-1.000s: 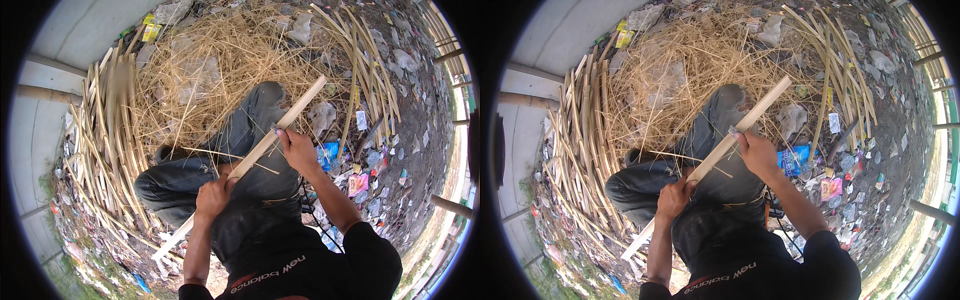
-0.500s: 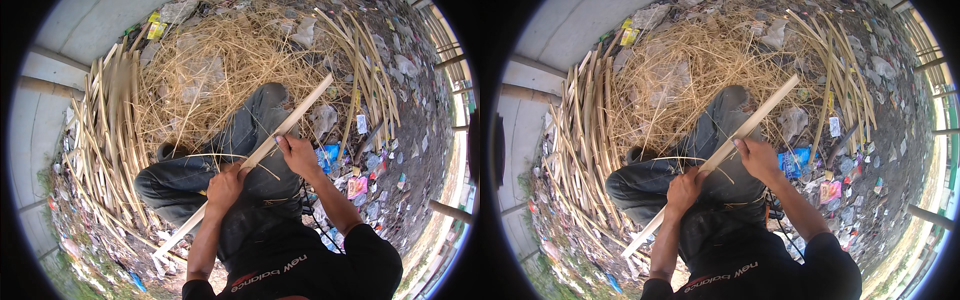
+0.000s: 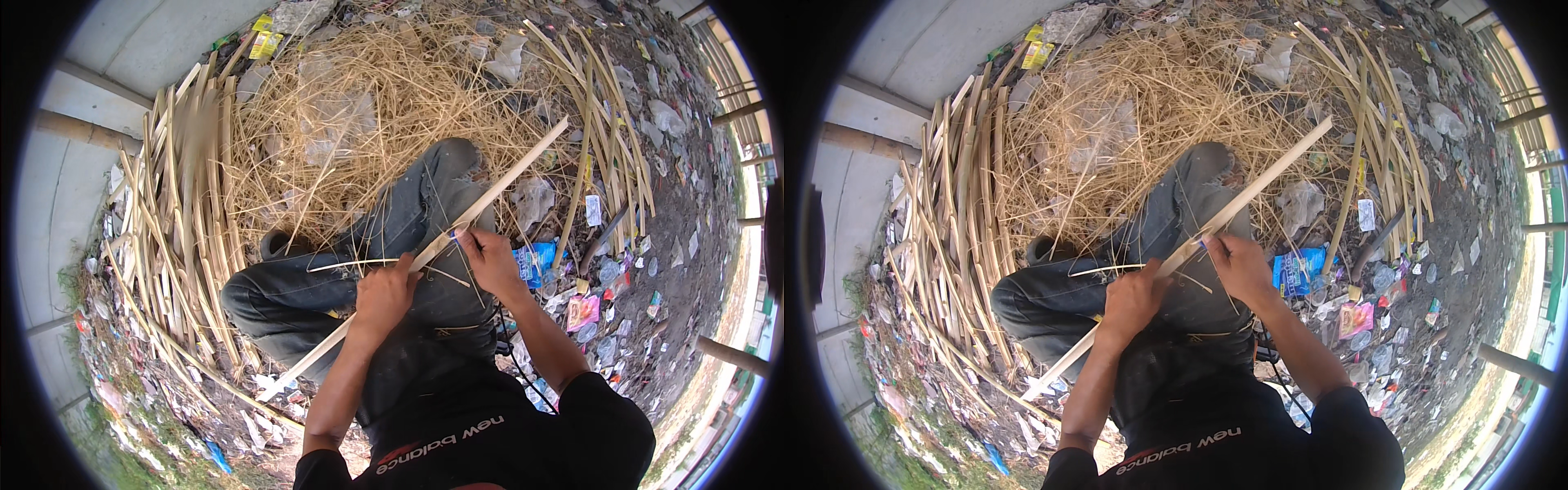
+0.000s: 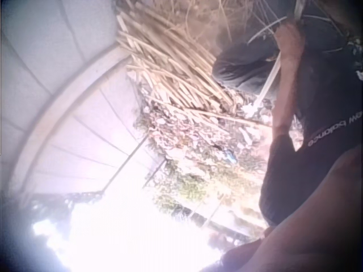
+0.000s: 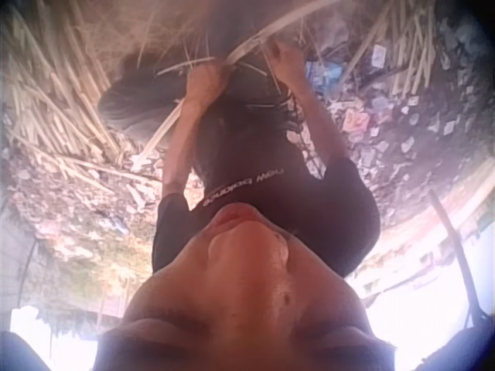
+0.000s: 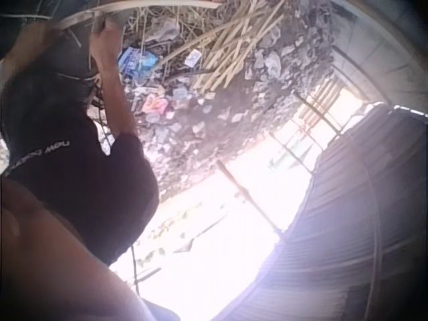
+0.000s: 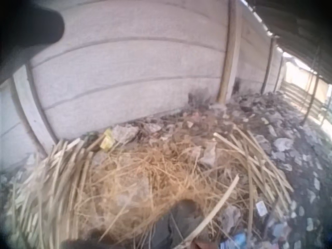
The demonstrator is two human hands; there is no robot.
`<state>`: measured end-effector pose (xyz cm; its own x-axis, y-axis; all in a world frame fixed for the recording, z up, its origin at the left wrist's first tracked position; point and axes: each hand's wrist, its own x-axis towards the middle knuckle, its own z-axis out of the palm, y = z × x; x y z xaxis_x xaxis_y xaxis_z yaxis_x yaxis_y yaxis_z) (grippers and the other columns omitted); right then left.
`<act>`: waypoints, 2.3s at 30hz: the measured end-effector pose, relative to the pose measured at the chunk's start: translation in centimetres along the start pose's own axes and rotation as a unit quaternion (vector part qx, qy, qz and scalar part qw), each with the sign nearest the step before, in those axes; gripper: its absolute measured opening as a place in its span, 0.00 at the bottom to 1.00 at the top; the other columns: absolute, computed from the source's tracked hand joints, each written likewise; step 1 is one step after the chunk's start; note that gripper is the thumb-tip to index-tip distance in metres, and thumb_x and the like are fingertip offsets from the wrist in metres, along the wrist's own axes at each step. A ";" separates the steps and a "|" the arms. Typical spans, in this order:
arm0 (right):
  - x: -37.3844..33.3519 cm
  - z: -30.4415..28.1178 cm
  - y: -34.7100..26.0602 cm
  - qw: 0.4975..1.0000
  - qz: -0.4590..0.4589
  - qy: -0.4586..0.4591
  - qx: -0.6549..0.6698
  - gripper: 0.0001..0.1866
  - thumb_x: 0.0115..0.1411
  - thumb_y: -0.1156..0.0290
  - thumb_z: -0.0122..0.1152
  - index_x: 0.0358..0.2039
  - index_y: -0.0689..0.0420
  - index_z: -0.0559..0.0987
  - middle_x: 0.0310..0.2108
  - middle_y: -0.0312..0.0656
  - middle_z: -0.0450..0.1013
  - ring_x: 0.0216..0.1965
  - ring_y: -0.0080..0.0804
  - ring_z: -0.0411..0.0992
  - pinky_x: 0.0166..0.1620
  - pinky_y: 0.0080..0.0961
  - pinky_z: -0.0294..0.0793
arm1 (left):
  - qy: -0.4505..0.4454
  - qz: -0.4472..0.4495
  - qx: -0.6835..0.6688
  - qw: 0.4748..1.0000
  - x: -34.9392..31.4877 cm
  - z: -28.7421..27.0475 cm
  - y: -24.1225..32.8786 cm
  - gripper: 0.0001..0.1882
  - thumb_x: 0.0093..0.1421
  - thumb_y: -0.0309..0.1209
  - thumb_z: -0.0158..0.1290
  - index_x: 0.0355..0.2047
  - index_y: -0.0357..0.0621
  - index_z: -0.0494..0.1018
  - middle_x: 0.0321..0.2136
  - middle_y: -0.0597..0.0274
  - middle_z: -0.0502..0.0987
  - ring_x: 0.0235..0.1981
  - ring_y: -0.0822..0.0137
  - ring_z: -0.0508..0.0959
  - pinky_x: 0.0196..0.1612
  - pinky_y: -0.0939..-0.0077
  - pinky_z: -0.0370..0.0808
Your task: The person sits on the ground and uses a utility knife to split a long bamboo strip into thinner slats. They repeatedly score the bamboo and peel away thin layers, discarding the waste onto the ground.
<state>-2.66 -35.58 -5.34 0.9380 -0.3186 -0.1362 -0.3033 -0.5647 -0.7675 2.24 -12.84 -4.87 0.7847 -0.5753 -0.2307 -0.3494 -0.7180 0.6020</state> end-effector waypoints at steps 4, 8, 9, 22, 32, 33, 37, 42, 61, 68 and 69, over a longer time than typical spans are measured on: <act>1.7 -0.9 2.3 0.995 0.037 0.098 -0.005 0.27 0.75 0.52 0.55 0.29 0.65 0.76 0.17 0.51 0.64 0.19 0.43 0.59 0.27 0.41 0.64 | 0.017 0.007 -0.001 1.000 -0.5 0.6 -0.4 0.15 0.68 0.36 0.57 0.50 0.44 0.71 0.27 0.41 0.82 0.32 0.36 0.83 0.35 0.43 0.80; 2.5 -1.6 3.1 0.988 0.012 0.136 -0.072 0.25 0.76 0.54 0.55 0.29 0.64 0.75 0.17 0.53 0.65 0.19 0.49 0.62 0.27 0.43 0.64 | 0.021 -0.010 -0.001 1.000 -0.9 0.9 -0.3 0.14 0.69 0.35 0.55 0.52 0.44 0.71 0.29 0.38 0.82 0.32 0.33 0.83 0.35 0.41 0.79; 2.5 -1.5 3.2 0.988 0.001 0.135 -0.081 0.24 0.76 0.54 0.55 0.29 0.63 0.76 0.17 0.53 0.66 0.18 0.51 0.64 0.26 0.43 0.64 | 0.016 -0.013 -0.001 1.000 -1.0 0.9 -0.2 0.14 0.69 0.34 0.55 0.51 0.43 0.70 0.29 0.37 0.81 0.32 0.33 0.83 0.35 0.40 0.79; -1.0 0.2 -1.2 0.989 -0.082 -0.020 -0.119 0.23 0.71 0.50 0.60 0.31 0.59 0.82 0.19 0.54 0.75 0.25 0.56 0.78 0.29 0.47 0.76 | -0.011 -0.029 -0.002 1.000 0.5 2.6 0.5 0.14 0.70 0.34 0.53 0.49 0.39 0.70 0.31 0.38 0.83 0.34 0.32 0.83 0.37 0.39 0.79; 0.5 -0.1 -0.5 0.948 0.134 -0.242 0.156 0.38 0.73 0.38 0.52 0.13 0.55 0.70 0.11 0.34 0.64 0.14 0.25 0.64 0.21 0.26 0.60 | 0.012 -0.028 0.009 0.999 0.9 2.8 0.4 0.12 0.69 0.35 0.55 0.45 0.41 0.70 0.29 0.39 0.83 0.32 0.35 0.84 0.35 0.42 0.81; 0.1 -0.2 -0.7 0.945 0.135 -0.252 0.160 0.38 0.73 0.38 0.51 0.13 0.54 0.69 0.11 0.32 0.62 0.14 0.22 0.62 0.21 0.24 0.58 | 0.016 -0.029 0.007 0.999 0.9 2.9 0.4 0.12 0.69 0.35 0.55 0.45 0.41 0.70 0.29 0.39 0.82 0.31 0.35 0.84 0.35 0.42 0.81; 0.4 -1.1 1.6 0.946 0.173 -0.139 0.236 0.36 0.75 0.40 0.49 0.16 0.54 0.70 0.11 0.29 0.59 0.13 0.18 0.58 0.20 0.22 0.55 | 0.031 -0.028 0.000 0.999 0.4 2.7 -0.1 0.11 0.68 0.35 0.56 0.43 0.41 0.71 0.27 0.39 0.82 0.30 0.35 0.83 0.34 0.41 0.80; 2.7 -4.2 3.9 0.988 0.025 0.123 0.087 0.26 0.75 0.51 0.54 0.29 0.63 0.76 0.15 0.41 0.65 0.18 0.32 0.66 0.26 0.35 0.65 | 0.049 -0.023 -0.033 0.998 0.2 2.1 0.5 0.11 0.68 0.34 0.56 0.43 0.40 0.72 0.26 0.38 0.81 0.30 0.33 0.82 0.33 0.41 0.78; 4.6 -4.9 2.6 0.992 0.053 0.094 -0.067 0.22 0.73 0.54 0.59 0.30 0.62 0.77 0.20 0.57 0.73 0.25 0.63 0.74 0.29 0.46 0.70 | 0.003 -0.012 0.049 0.999 0.0 2.5 0.8 0.08 0.68 0.27 0.50 0.46 0.41 0.71 0.35 0.43 0.82 0.36 0.35 0.83 0.37 0.43 0.81; 2.8 -4.4 4.2 0.995 -0.009 0.044 -0.092 0.22 0.73 0.55 0.58 0.32 0.63 0.78 0.18 0.56 0.70 0.20 0.59 0.68 0.27 0.45 0.67 | -0.003 -0.018 0.045 0.999 -0.3 2.2 1.0 0.09 0.67 0.26 0.49 0.47 0.42 0.70 0.36 0.42 0.82 0.35 0.34 0.83 0.37 0.41 0.80; 3.8 -5.3 4.7 0.995 0.022 0.051 -0.086 0.22 0.73 0.55 0.59 0.32 0.63 0.79 0.19 0.56 0.71 0.21 0.59 0.69 0.28 0.45 0.68 | -0.008 -0.024 0.044 0.999 -0.5 2.4 0.9 0.09 0.68 0.26 0.49 0.48 0.42 0.70 0.36 0.42 0.82 0.35 0.34 0.83 0.37 0.41 0.80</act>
<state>-1.43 -43.53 -6.13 0.9041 -0.4161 -0.0969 -0.3762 -0.6680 -0.6421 0.29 -14.14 -6.05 0.7934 -0.5457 -0.2697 -0.3567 -0.7758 0.5205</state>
